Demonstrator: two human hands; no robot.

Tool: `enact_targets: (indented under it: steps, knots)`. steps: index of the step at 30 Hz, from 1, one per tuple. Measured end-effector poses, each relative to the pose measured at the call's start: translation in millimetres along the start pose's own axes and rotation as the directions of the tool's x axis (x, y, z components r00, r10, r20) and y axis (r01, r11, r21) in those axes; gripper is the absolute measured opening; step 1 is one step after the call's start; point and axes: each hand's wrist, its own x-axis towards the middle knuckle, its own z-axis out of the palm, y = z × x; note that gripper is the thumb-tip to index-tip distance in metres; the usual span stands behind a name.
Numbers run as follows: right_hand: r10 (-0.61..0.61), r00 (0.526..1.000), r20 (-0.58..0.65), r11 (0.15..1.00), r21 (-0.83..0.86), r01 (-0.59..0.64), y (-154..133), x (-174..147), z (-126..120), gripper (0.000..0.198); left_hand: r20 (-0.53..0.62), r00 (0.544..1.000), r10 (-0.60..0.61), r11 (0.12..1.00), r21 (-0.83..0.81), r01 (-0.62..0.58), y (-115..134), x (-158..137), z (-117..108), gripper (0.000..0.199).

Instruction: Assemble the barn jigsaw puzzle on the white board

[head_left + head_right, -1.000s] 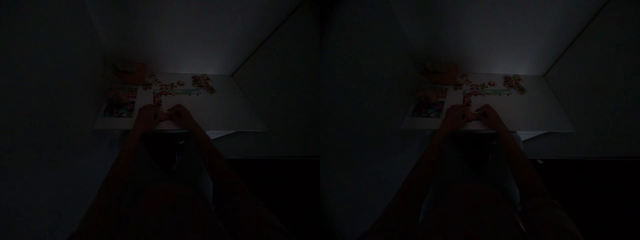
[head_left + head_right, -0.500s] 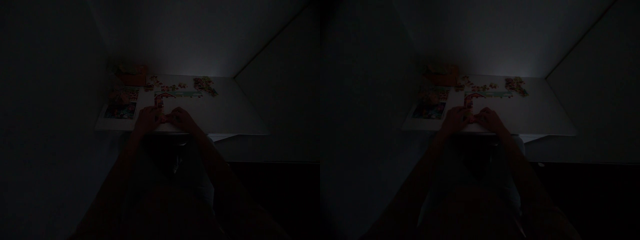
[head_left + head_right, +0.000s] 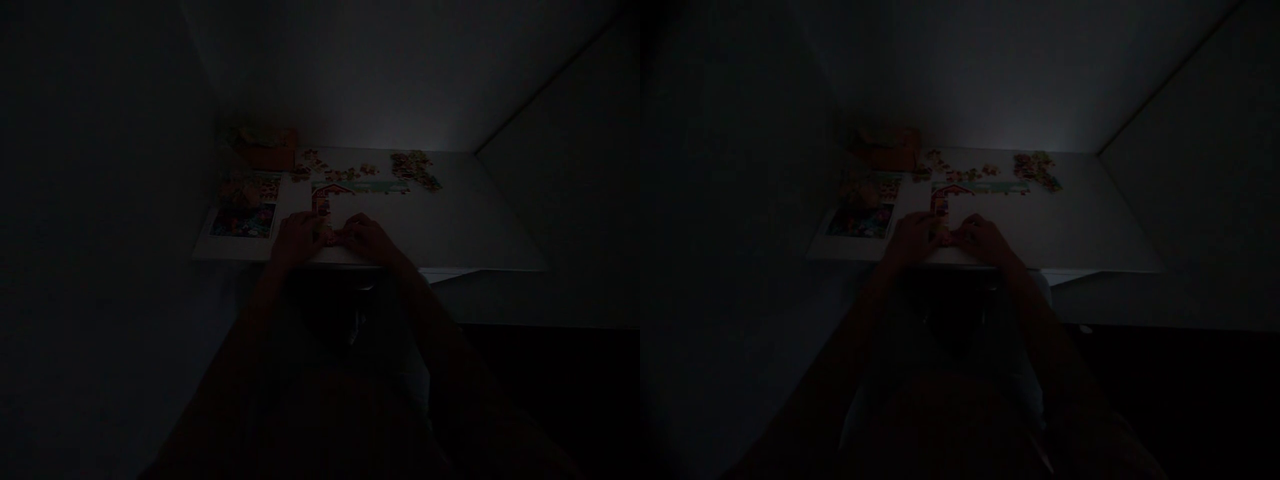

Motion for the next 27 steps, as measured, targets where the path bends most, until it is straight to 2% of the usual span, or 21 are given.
enact_targets:
  steps: [11,21,24,27]
  knots:
    - [-0.004,1.0,0.017,0.999,-0.046,0.004,-5,-1,-1,0.036,0.011,1.0,-0.015,1.0,-0.005,0.015,5,1,-5,0.047]
    - [-0.03,0.999,0.011,0.997,-0.066,0.031,-9,-1,3,0.028,0.01,1.0,-0.012,1.0,-0.003,0.013,6,1,-7,0.046]
    - [-0.007,1.0,-0.027,1.0,-0.023,0.007,-10,0,0,0.027,0.004,1.0,-0.009,1.0,-0.001,0.009,5,2,-7,0.045]
    - [0.037,0.993,-0.117,0.999,-0.017,-0.039,-1,-5,-16,0.025,0.016,1.0,-0.014,1.0,0.007,0.013,6,1,-7,0.045]
